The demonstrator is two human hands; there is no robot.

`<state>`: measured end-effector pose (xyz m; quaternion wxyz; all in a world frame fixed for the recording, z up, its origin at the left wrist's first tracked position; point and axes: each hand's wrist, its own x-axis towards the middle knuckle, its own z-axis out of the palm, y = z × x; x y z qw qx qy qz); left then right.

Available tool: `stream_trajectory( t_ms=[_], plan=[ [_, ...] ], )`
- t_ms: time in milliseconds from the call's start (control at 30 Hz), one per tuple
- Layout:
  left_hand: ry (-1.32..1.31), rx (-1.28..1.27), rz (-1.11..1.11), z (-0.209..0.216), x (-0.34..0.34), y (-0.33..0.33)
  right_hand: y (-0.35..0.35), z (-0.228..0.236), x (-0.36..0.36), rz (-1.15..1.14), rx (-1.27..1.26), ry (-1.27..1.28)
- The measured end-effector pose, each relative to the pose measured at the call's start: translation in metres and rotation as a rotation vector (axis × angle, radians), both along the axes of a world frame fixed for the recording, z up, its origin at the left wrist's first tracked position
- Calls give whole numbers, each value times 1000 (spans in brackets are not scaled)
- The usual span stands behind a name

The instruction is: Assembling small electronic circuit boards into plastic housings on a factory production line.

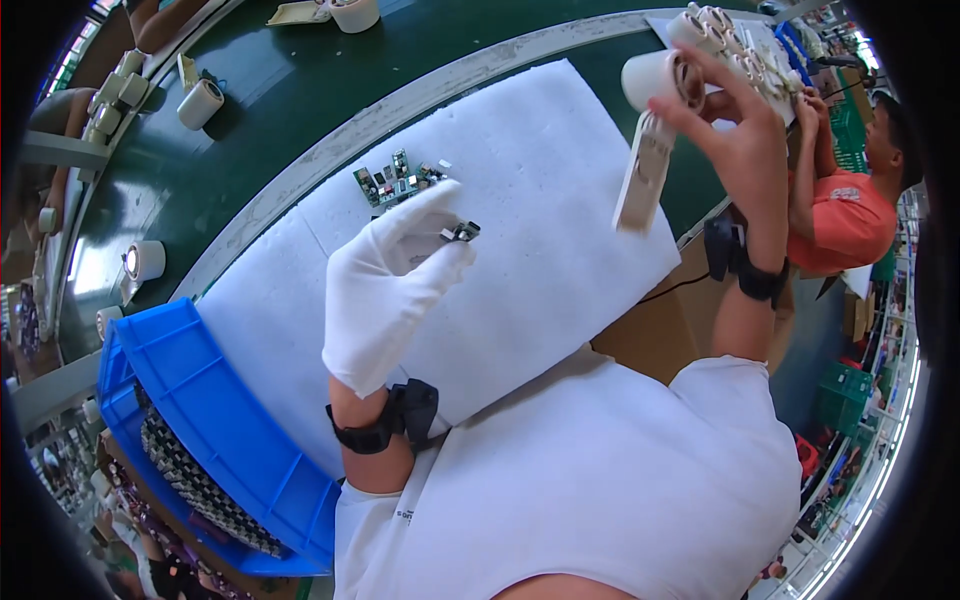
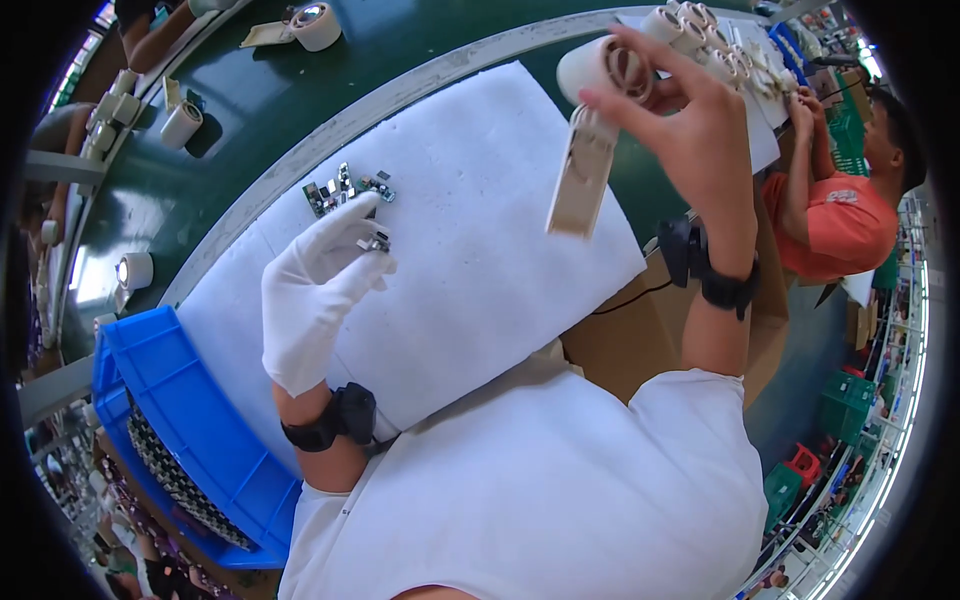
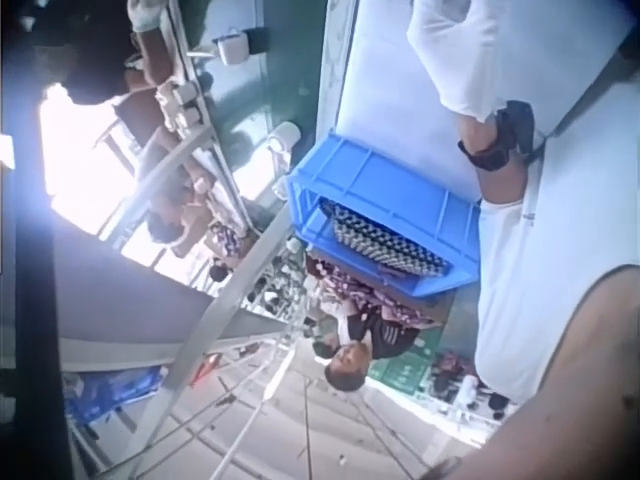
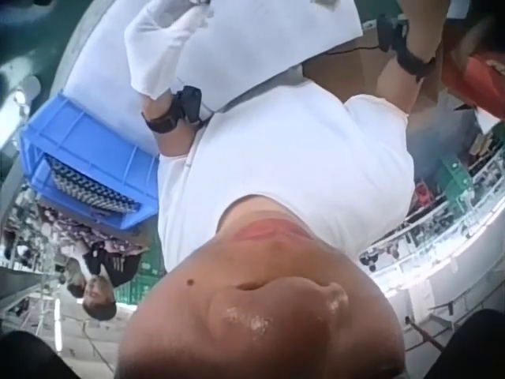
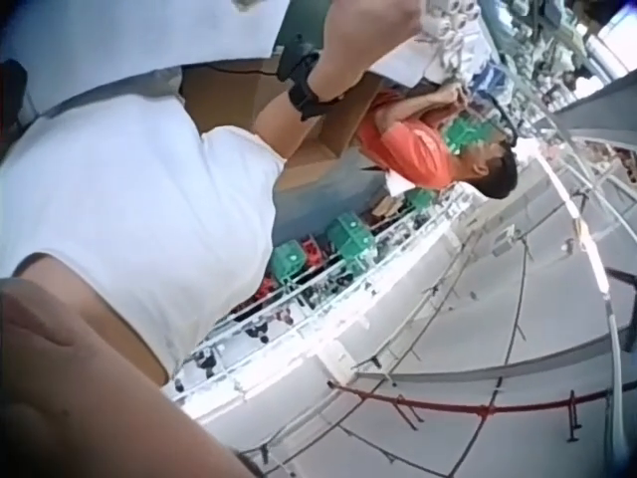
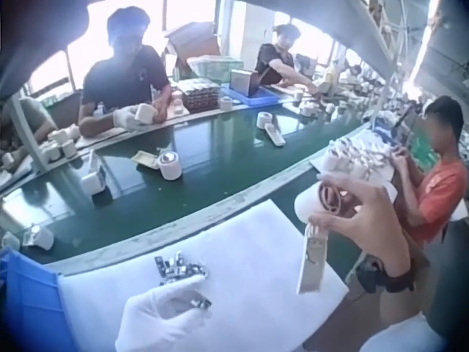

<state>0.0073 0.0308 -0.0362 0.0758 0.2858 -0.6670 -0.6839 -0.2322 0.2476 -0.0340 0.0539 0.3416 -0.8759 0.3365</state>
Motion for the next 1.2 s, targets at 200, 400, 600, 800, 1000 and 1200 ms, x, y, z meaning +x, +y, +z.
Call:
stream_trajectory(
  t_ms=[200,400,600,800,1000,1200],
  plan=[
    [4,65,-41,-11,-3,6,-35,-31,80,155,1,-31],
    [117,-84,-52,-16,3,-1,-30,-25,99,141,-111,102],
    [45,105,-158,-2,2,4,-24,-33,112,438,40,-192],
    [104,50,-355,-1,5,4,-28,-48,104,588,26,-56],
    [-29,146,-399,-12,1,12,-34,-53,107,529,-157,-147],
    [-57,218,-154,-17,-3,12,-41,-56,120,327,-255,-236]
  ],
)
